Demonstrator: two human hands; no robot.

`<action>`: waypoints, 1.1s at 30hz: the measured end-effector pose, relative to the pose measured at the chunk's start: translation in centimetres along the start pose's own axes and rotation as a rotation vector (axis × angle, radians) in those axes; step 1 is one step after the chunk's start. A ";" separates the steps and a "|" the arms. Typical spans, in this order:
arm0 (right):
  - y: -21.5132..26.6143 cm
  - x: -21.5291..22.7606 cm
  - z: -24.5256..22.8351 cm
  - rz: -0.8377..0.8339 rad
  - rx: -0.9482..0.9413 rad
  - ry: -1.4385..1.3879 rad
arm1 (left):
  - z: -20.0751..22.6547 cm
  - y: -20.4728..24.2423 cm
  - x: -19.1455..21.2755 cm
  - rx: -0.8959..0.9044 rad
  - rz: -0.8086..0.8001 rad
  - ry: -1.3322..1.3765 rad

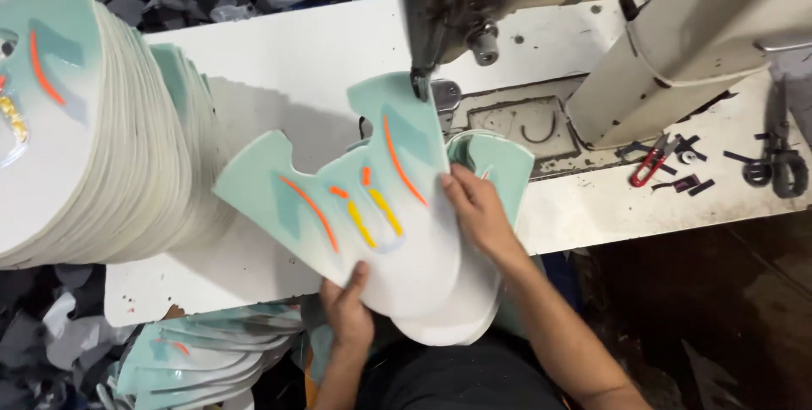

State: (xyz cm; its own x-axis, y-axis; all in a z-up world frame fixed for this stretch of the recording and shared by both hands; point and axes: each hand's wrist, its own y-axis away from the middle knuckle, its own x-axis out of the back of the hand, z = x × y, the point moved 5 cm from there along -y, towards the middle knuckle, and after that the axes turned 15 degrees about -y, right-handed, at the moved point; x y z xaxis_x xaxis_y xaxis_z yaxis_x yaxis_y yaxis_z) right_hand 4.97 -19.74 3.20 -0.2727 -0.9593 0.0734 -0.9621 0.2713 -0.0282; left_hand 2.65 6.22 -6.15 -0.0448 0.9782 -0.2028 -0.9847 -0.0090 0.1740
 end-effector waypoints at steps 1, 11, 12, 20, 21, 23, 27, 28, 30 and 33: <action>-0.2 -0.3 -0.7 0.001 0.007 0.001 | 1.4 -0.4 -0.1 -0.006 -0.002 0.003; -4.1 -1.1 -1.5 0.035 -0.019 -0.184 | 8.2 -4.3 -2.3 0.113 -0.106 0.091; -4.6 -1.0 -1.7 0.020 0.038 -0.213 | 8.3 -4.8 -2.7 0.093 -0.115 0.057; -5.7 -1.6 -2.6 0.042 -0.028 -0.373 | 9.9 -6.5 -4.8 -0.028 -0.053 0.112; -5.9 -1.6 -2.4 0.049 -0.048 -0.399 | 10.2 -6.8 -5.2 -0.043 -0.049 0.119; -6.1 -1.6 -1.9 0.044 -0.044 -0.416 | 10.5 -7.5 -5.6 -0.053 -0.040 0.129; -6.6 -1.5 -0.6 0.030 -0.018 -0.461 | 10.8 -8.9 -6.5 -0.088 -0.030 0.138; -6.5 -1.5 -0.9 0.032 -0.018 -0.463 | 10.9 -9.3 -6.8 -0.088 -0.032 0.137; -6.2 -1.6 -1.3 0.035 -0.031 -0.473 | 11.2 -9.9 -7.1 -0.109 -0.016 0.148; -5.6 -1.7 -2.8 0.038 -0.060 -0.461 | 11.5 -11.2 -7.8 -0.143 -0.011 0.166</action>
State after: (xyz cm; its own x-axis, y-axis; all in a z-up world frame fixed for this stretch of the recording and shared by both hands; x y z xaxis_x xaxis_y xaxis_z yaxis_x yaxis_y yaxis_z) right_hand 10.78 -19.35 6.05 -0.2895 -0.8796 -0.3774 -0.9538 0.2982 0.0366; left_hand 15.94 1.04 4.59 -0.0490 0.9309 -0.3619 -0.9986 -0.0390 0.0348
